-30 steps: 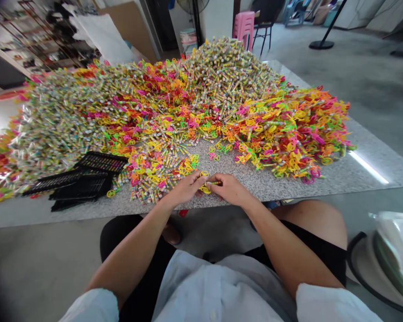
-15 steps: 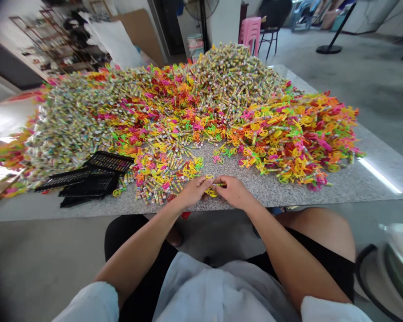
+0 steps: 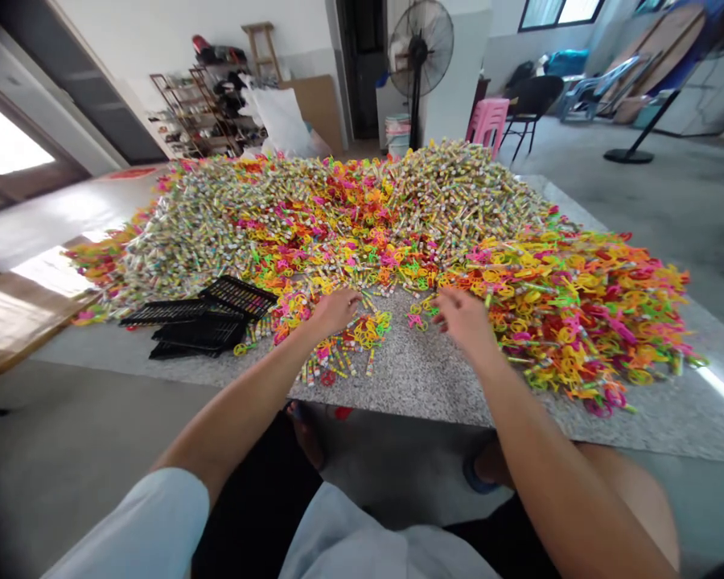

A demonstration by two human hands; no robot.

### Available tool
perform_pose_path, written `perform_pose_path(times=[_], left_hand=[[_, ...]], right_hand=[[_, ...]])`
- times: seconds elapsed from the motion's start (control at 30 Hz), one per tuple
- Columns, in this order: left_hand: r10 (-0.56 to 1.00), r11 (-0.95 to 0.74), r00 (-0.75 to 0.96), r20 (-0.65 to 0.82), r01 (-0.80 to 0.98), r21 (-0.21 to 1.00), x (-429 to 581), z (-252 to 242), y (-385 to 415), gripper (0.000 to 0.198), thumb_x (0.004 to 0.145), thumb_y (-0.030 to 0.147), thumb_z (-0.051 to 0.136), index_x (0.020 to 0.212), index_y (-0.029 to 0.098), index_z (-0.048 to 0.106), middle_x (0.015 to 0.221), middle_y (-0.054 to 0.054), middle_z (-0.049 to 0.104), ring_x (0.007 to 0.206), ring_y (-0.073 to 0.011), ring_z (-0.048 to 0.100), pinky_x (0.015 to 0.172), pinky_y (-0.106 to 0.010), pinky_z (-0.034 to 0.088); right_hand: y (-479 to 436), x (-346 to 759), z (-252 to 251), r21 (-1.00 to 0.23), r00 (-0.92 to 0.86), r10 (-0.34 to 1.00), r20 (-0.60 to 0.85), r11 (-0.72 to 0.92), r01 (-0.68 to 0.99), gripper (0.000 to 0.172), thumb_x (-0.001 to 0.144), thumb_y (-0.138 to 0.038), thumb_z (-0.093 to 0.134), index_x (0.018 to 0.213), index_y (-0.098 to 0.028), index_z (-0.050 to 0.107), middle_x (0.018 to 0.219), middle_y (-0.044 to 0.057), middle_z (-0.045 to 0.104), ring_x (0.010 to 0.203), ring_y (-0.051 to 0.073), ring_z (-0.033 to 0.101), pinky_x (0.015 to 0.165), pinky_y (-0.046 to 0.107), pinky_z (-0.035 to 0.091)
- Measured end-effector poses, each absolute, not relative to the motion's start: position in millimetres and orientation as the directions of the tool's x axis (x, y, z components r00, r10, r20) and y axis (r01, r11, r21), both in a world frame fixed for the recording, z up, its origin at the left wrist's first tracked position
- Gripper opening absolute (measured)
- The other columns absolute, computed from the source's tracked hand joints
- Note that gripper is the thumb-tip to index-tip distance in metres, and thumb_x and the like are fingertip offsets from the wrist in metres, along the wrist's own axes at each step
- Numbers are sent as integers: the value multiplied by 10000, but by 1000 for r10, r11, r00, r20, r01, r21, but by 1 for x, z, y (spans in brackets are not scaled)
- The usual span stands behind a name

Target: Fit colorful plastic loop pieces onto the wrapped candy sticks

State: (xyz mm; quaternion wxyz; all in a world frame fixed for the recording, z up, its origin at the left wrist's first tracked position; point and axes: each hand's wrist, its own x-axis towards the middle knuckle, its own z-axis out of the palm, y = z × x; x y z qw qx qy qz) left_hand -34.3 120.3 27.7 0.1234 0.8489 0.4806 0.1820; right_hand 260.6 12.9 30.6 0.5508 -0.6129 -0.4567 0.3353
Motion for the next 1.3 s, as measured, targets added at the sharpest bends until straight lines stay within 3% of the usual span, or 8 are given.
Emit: perform_pose_path(times=[0.17, 0.3, 0.6, 0.8, 0.9, 1.07, 1.2, 1.3], left_hand=[[787, -617, 571, 234, 732, 289, -25, 33, 147, 331, 874, 165, 558, 1171, 207, 697, 1189, -108, 675, 1175, -264, 584, 1063, -377, 417], [814, -581, 539, 217, 746, 325, -36, 41, 168, 307, 821, 160, 629, 1119, 164, 702, 1158, -139, 670, 1174, -290, 582, 1081, -394, 401], [717, -695, 645, 263, 638, 331, -37, 15, 118, 301, 891, 339, 629, 1153, 196, 664, 1223, -129, 637, 1218, -289, 550, 1111, -446, 362], [854, -516, 434, 289, 623, 589, -43, 15, 111, 96, 897, 263, 591, 923, 200, 659, 930, -65, 672, 949, -224, 618, 900, -335, 453], [945, -326, 204, 255, 552, 767, -55, 16, 107, 205, 925, 351, 538, 819, 197, 623, 685, 9, 568, 660, -159, 535, 661, -263, 410], [984, -143, 151, 95, 347, 927, -79, 14, 102, 281, 849, 408, 617, 685, 182, 587, 589, 37, 505, 580, -118, 488, 568, -228, 359], [989, 65, 136, -62, -21, 998, -87, 17, 104, 241, 811, 408, 670, 827, 170, 639, 745, -17, 637, 692, -148, 632, 597, -240, 467], [986, 117, 131, -98, -148, 982, -86, 20, 105, 239, 796, 381, 705, 867, 165, 632, 756, -25, 644, 706, -160, 670, 591, -246, 501]], right_hand=[[42, 188, -15, -676, 68, 986, 154, 55, 735, 320, 925, -281, 575, 1212, -183, 676, 1214, 142, 691, 1063, 251, 675, 905, 348, 514], [66, 170, -24, -489, 26, 995, 91, 22, 872, 314, 928, -316, 574, 1183, -166, 679, 1164, 164, 689, 1017, 264, 675, 885, 331, 468], [82, 169, -25, -784, -86, 979, 183, 198, 589, 296, 792, -274, 648, 1070, -187, 597, 911, 25, 691, 775, 156, 622, 736, 265, 464], [106, 155, -2, -929, -127, 979, 161, 194, 314, 306, 830, -355, 605, 1096, -205, 628, 860, 6, 688, 680, 148, 613, 646, 268, 498], [119, 145, 0, -854, -75, 993, 96, 121, 505, 267, 863, -356, 603, 1073, -198, 652, 852, 31, 705, 706, 167, 634, 669, 279, 501], [127, 126, -15, -463, 6, 999, 38, 12, 886, 186, 834, -314, 670, 957, -177, 693, 1017, 152, 730, 958, 266, 673, 818, 336, 486], [123, 123, -16, -435, 76, 997, -2, -70, 898, 98, 813, -259, 629, 800, -179, 684, 878, 140, 732, 893, 265, 689, 769, 327, 491], [115, 123, -7, -610, 147, 988, 57, -82, 788, 153, 824, -336, 601, 822, -189, 643, 799, 91, 709, 794, 230, 674, 688, 308, 507]])
